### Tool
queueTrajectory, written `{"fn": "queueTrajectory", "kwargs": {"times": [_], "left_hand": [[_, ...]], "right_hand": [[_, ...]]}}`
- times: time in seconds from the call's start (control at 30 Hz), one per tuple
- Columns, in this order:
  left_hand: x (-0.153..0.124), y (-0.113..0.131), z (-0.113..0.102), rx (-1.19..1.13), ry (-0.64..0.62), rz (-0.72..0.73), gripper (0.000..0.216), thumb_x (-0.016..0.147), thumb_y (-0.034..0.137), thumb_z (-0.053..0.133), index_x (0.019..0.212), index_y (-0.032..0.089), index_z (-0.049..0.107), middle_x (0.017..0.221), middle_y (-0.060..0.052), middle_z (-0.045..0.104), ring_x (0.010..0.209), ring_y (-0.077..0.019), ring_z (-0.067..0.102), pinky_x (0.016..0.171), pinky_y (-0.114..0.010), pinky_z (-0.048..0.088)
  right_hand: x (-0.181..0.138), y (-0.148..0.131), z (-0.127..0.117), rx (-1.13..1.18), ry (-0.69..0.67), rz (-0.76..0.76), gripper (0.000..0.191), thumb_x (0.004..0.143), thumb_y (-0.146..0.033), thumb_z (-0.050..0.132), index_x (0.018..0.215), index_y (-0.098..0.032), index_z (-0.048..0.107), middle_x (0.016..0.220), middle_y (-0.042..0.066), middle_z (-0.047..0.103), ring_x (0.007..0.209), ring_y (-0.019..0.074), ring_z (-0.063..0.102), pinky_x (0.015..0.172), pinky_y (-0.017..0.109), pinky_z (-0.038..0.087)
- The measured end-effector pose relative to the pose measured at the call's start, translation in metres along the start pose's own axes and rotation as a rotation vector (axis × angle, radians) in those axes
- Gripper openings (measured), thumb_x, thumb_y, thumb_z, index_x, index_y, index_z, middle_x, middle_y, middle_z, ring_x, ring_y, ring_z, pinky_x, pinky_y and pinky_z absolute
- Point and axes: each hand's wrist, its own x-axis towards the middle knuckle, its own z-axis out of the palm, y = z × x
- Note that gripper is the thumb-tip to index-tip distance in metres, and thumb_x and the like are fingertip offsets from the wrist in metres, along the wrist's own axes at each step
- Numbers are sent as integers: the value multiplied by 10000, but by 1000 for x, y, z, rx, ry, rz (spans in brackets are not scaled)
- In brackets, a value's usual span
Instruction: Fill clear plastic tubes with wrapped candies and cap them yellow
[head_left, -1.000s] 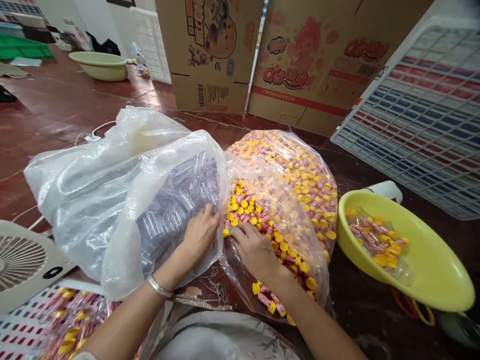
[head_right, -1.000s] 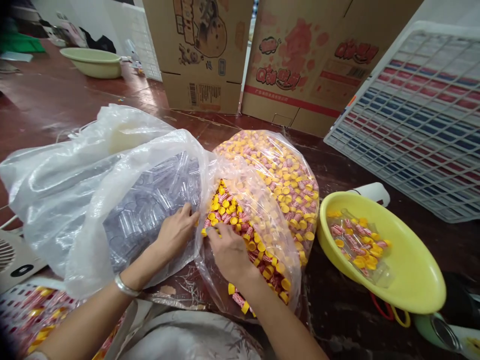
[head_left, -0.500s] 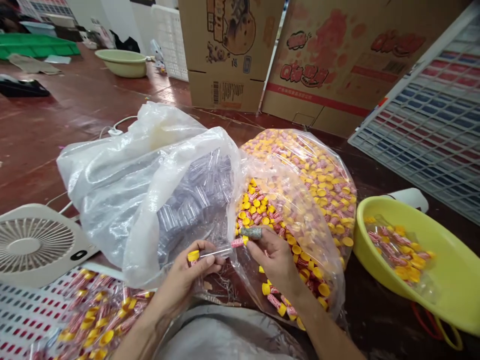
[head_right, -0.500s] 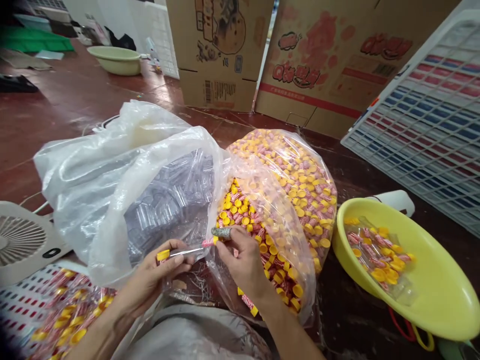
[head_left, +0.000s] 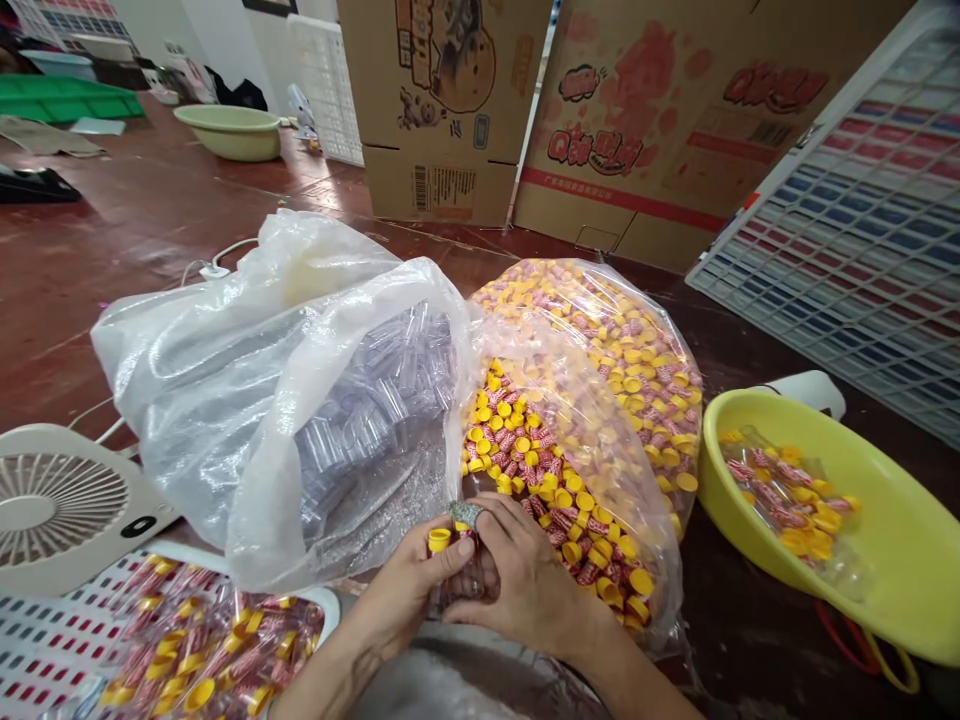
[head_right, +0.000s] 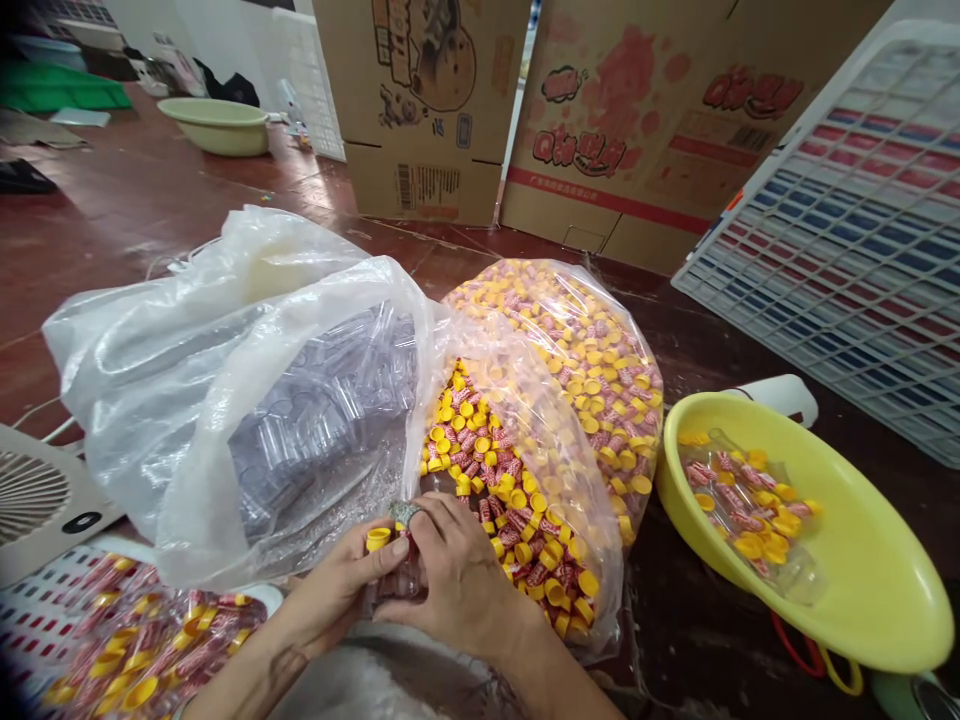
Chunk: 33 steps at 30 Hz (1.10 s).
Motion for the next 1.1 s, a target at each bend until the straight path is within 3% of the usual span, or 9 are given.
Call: {"fn": "queueTrajectory", "kwargs": {"times": [0.1, 0.2, 0.27, 0.4, 0.5, 0.63, 0.8, 0.97, 1.1], "left_hand": [[3, 2, -2, 53, -51, -56, 345, 708, 381, 863, 814, 139, 642, 716, -12, 663, 678, -148, 627, 695, -272, 517], [6, 13, -11, 326, -71, -11, 270, 739, 344, 789, 848, 161, 623, 731, 2, 635, 696, -162, 597, 691, -280, 486], [10, 27, -23, 746, 23, 180, 134, 765, 225, 691, 875, 177, 630, 782, 5, 614, 733, -171, 576, 692, -276, 455], [27, 52, -47, 1756, 288, 479, 344, 800, 37, 476, 1008, 184, 707, 966, -85, 604, 864, -243, 578, 764, -347, 448], [39, 61, -55, 2031, 210, 482, 352, 873, 66, 456, 1011, 206, 748, 935, -104, 606, 847, -260, 583, 763, -370, 454], [40, 64, -59, 2004, 169, 503, 317, 878, 99, 506, 1033, 220, 754, 990, -104, 620, 865, -244, 605, 766, -345, 477], [18, 63, -58, 1415, 109, 514, 192, 833, 302, 689, 994, 218, 751, 1034, -58, 710, 965, -231, 648, 883, -318, 494], [1, 46, -37, 941, 58, 239, 328, 746, 459, 778, 918, 181, 741, 756, 9, 648, 653, -145, 541, 560, -218, 415], [-2, 33, -23, 732, -3, 192, 317, 741, 447, 791, 816, 149, 713, 649, 40, 539, 597, -101, 414, 542, -199, 323]], "right_hand": [[-1, 0, 7, -61, 73, -6, 544, 683, -574, 839, 924, -184, 545, 895, 79, 615, 903, 307, 604, 839, 502, 541], [6, 7, 0, -26, 20, -4, 624, 663, -636, 827, 1000, -184, 561, 990, 88, 630, 980, 302, 605, 930, 496, 519], [14, 17, -7, -54, -8, 41, 611, 709, -570, 837, 1102, -187, 570, 1160, 109, 626, 1104, 294, 583, 986, 450, 498], [36, 46, -1, -412, 20, 97, 97, 924, -171, 660, 1015, -199, 645, 1115, 95, 656, 1052, 249, 576, 892, 366, 490], [51, 60, 16, -503, -14, 48, 147, 924, -80, 598, 895, -206, 667, 972, 76, 669, 927, 238, 573, 783, 340, 467], [55, 59, 16, -496, 26, 58, 143, 931, -87, 596, 854, -192, 655, 916, 70, 660, 886, 228, 562, 746, 320, 443], [43, 35, -22, -157, 194, 137, 176, 957, -135, 590, 795, -197, 567, 852, 26, 596, 832, 182, 559, 737, 275, 437], [35, 12, -36, 128, 82, 107, 260, 929, -99, 589, 719, -209, 482, 805, -4, 551, 780, 159, 538, 696, 257, 414], [27, 5, -31, 86, 72, 60, 305, 980, -115, 517, 700, -217, 449, 717, -14, 533, 723, 156, 535, 665, 266, 409]]}}
